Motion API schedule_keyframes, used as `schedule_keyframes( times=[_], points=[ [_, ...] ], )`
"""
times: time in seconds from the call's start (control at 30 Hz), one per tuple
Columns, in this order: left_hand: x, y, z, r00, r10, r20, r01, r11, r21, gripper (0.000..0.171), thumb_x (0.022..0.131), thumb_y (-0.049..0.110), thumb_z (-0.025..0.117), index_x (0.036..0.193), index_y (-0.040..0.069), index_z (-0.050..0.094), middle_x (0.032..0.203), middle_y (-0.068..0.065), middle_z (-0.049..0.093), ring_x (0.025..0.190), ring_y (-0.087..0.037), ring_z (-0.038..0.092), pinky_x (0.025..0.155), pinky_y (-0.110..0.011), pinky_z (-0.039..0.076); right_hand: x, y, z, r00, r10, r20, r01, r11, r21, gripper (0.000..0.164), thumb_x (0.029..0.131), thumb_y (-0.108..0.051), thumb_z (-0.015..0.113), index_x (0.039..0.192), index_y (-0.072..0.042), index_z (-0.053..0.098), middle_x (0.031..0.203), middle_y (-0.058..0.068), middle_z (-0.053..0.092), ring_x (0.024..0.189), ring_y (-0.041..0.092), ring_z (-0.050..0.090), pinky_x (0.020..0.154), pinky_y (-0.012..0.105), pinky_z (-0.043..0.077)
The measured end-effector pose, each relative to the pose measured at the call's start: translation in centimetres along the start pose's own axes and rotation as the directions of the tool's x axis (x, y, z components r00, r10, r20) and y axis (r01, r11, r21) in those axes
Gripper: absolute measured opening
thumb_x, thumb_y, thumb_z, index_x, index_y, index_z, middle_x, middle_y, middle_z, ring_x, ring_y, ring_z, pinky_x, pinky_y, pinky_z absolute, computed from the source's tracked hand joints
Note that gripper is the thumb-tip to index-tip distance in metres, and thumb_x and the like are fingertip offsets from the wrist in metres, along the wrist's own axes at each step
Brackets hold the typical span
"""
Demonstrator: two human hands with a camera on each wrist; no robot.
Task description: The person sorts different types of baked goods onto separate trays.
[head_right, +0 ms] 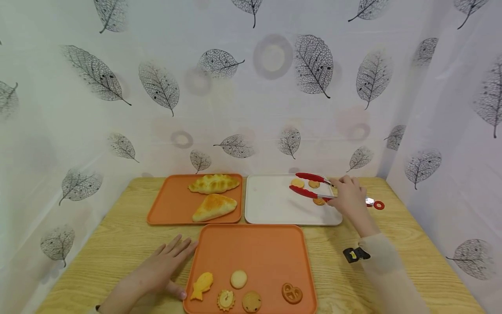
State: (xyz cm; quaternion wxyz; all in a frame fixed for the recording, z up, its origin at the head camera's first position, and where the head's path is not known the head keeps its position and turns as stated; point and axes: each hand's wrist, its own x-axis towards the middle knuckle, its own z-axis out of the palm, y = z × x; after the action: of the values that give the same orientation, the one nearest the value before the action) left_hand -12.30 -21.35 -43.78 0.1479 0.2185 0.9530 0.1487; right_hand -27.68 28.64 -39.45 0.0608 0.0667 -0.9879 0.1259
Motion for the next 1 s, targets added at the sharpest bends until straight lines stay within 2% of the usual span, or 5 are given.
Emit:
schedule_keyframes(
  times=[0.17, 0.37, 0.63, 0.8, 1.0],
  points=[
    [0.0, 0.0, 0.0, 1.000, 0.007, -0.004, -0.007, 1.000, 0.003, 0.124, 0.059, 0.077, 0.067, 0.155, 0.012, 0.024, 0.159, -0.022, 0.025, 0.149, -0.047, 0.013, 0.109, -0.074, 0.021, -1.8, -0.4, -0.6, 0.997, -0.073, -0.041, 0.073, 0.997, 0.014, 0.069, 0.075, -0.020, 0.081, 0.136, -0.004, 0.054, 0.124, 0.028, 0.050, 0.116, 0.051, 0.037, 0.087, 0.072, 0.030],
    [0.0, 0.0, 0.0, 1.000, 0.002, 0.000, -0.002, 1.000, 0.004, 0.124, 0.058, 0.077, 0.067, 0.155, 0.012, 0.024, 0.160, -0.022, 0.024, 0.149, -0.047, 0.013, 0.109, -0.074, 0.020, -4.0, -0.7, -1.1, 0.980, -0.174, -0.095, 0.177, 0.984, 0.022, 0.071, 0.069, -0.018, 0.086, 0.132, -0.004, 0.058, 0.116, 0.023, 0.056, 0.105, 0.043, 0.042, 0.080, 0.066, 0.034],
    [0.1, -0.1, 0.1, 1.000, 0.004, 0.005, -0.004, 1.000, 0.008, 0.125, 0.058, 0.079, 0.065, 0.156, 0.013, 0.023, 0.160, -0.021, 0.024, 0.149, -0.046, 0.013, 0.109, -0.074, 0.021, -6.5, -0.4, -0.9, 0.932, -0.313, -0.183, 0.320, 0.947, 0.007, 0.067, 0.058, -0.017, 0.091, 0.119, -0.004, 0.067, 0.106, 0.016, 0.059, 0.093, 0.033, 0.044, 0.065, 0.049, 0.036],
    [0.1, -0.1, 0.1, 1.000, 0.006, 0.001, -0.006, 1.000, 0.010, 0.125, 0.059, 0.079, 0.065, 0.156, 0.013, 0.023, 0.160, -0.022, 0.024, 0.149, -0.046, 0.013, 0.109, -0.074, 0.021, -8.0, -0.5, -0.8, 0.893, -0.398, -0.212, 0.400, 0.916, -0.034, 0.066, 0.052, -0.018, 0.093, 0.113, -0.007, 0.070, 0.102, 0.011, 0.061, 0.088, 0.029, 0.047, 0.062, 0.036, 0.033],
    [0.1, -0.1, 0.1, 1.000, 0.008, -0.002, -0.008, 1.000, 0.012, 0.125, 0.059, 0.079, 0.065, 0.156, 0.013, 0.022, 0.160, -0.022, 0.024, 0.149, -0.047, 0.013, 0.108, -0.074, 0.021, -10.1, -0.4, -0.4, 0.873, -0.451, -0.188, 0.446, 0.892, -0.069, 0.072, 0.047, -0.021, 0.095, 0.114, -0.014, 0.070, 0.101, 0.004, 0.062, 0.090, 0.026, 0.050, 0.068, 0.039, 0.038]
  ],
)
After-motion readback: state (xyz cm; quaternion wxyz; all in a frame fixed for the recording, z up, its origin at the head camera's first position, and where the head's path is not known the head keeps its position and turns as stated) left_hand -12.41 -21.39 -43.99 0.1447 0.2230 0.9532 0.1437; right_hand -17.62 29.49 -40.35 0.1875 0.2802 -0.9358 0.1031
